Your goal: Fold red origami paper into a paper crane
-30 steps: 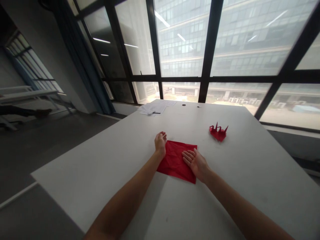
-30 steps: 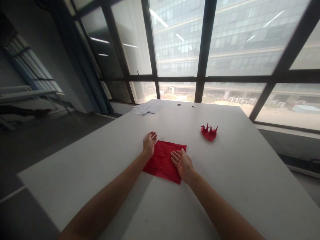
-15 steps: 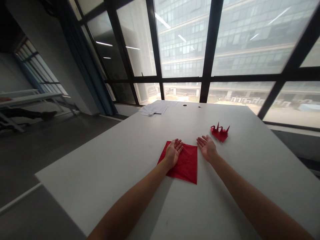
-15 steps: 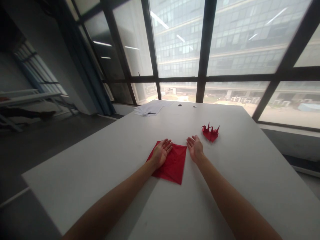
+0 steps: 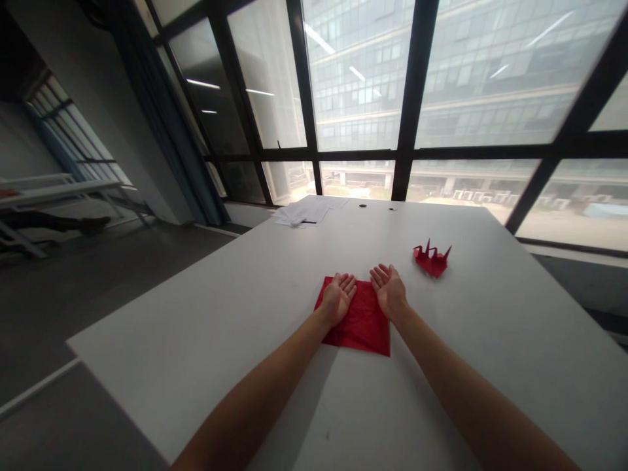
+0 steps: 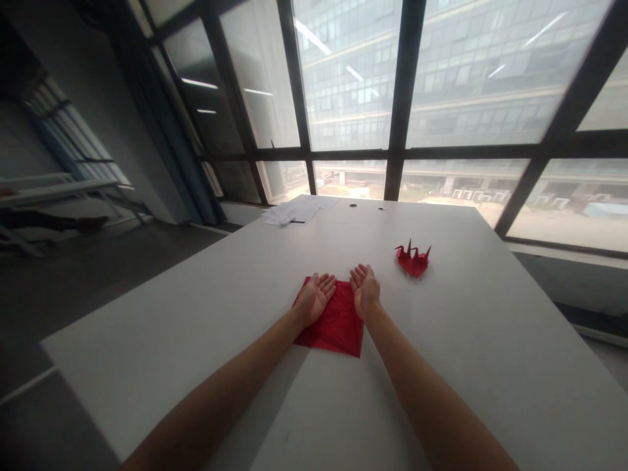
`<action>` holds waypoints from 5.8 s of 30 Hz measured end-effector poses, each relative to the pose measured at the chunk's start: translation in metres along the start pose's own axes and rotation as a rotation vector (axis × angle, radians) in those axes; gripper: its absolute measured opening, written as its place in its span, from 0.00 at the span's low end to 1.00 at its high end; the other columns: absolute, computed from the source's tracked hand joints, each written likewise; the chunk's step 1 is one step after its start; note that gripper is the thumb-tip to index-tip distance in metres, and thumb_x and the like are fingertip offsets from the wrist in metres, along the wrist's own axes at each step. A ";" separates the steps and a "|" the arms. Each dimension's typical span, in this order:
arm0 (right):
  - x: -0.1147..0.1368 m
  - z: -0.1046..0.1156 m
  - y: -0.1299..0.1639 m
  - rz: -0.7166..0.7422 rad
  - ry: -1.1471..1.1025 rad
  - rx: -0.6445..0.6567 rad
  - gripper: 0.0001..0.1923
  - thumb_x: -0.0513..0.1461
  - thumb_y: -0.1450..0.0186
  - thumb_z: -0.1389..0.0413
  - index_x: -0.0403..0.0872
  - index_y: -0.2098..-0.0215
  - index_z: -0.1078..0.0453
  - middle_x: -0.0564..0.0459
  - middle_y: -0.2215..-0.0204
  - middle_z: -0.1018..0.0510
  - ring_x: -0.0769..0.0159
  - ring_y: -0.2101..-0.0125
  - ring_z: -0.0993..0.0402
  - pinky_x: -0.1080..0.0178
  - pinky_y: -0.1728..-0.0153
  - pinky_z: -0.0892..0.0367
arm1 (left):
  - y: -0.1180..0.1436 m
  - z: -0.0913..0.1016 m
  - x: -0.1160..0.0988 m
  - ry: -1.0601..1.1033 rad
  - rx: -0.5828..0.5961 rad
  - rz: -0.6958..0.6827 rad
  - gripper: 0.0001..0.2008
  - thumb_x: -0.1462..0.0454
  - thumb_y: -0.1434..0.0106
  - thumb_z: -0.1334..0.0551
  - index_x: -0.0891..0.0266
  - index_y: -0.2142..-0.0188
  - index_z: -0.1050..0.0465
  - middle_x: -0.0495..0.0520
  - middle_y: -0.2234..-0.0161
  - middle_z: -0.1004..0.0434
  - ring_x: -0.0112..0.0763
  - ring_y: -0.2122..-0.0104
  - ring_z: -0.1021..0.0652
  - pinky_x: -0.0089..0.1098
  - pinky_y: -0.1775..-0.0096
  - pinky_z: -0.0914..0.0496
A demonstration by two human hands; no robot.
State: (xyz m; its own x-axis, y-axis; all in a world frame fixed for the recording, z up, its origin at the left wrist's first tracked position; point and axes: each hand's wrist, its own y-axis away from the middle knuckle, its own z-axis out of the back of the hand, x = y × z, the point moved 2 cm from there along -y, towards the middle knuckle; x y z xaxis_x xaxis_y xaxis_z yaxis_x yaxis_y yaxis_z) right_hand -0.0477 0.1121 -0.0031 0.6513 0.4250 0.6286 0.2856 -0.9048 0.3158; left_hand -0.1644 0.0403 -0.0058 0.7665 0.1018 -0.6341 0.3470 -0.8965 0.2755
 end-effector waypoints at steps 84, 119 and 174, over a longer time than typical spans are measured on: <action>0.093 0.086 0.043 0.700 0.669 0.173 0.10 0.45 0.41 0.36 0.47 0.70 0.25 0.54 0.77 0.24 0.66 0.75 0.29 0.62 0.70 0.30 | 0.020 -0.064 0.040 -0.585 0.358 -0.496 0.04 0.67 0.45 0.29 0.63 0.73 0.21 0.54 0.65 0.24 0.29 0.68 0.25 0.26 0.68 0.31; 0.085 0.075 0.064 1.095 0.955 0.199 0.02 0.38 0.37 0.40 0.49 0.68 0.26 0.50 0.64 0.24 0.60 0.61 0.28 0.57 0.60 0.31 | 0.018 -0.064 0.040 -1.040 0.489 -0.629 0.10 0.58 0.38 0.34 0.64 0.66 0.25 0.52 0.70 0.23 0.28 0.70 0.25 0.27 0.68 0.32; 0.080 0.082 0.052 0.833 1.016 0.188 0.10 0.43 0.35 0.45 0.46 0.65 0.24 0.51 0.69 0.19 0.62 0.69 0.28 0.60 0.63 0.34 | 0.036 -0.070 0.041 -1.468 0.271 -0.918 0.07 0.59 0.33 0.38 0.57 0.60 0.22 0.52 0.65 0.17 0.32 0.68 0.21 0.30 0.64 0.31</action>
State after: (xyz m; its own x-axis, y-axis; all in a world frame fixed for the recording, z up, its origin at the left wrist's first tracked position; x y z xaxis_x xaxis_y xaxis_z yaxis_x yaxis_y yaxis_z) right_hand 0.0772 0.0967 0.0056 -0.1104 -0.4987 0.8597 0.2055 -0.8578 -0.4712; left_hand -0.0826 0.0425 0.0285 -0.7423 0.2694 -0.6134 0.1403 -0.8328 -0.5356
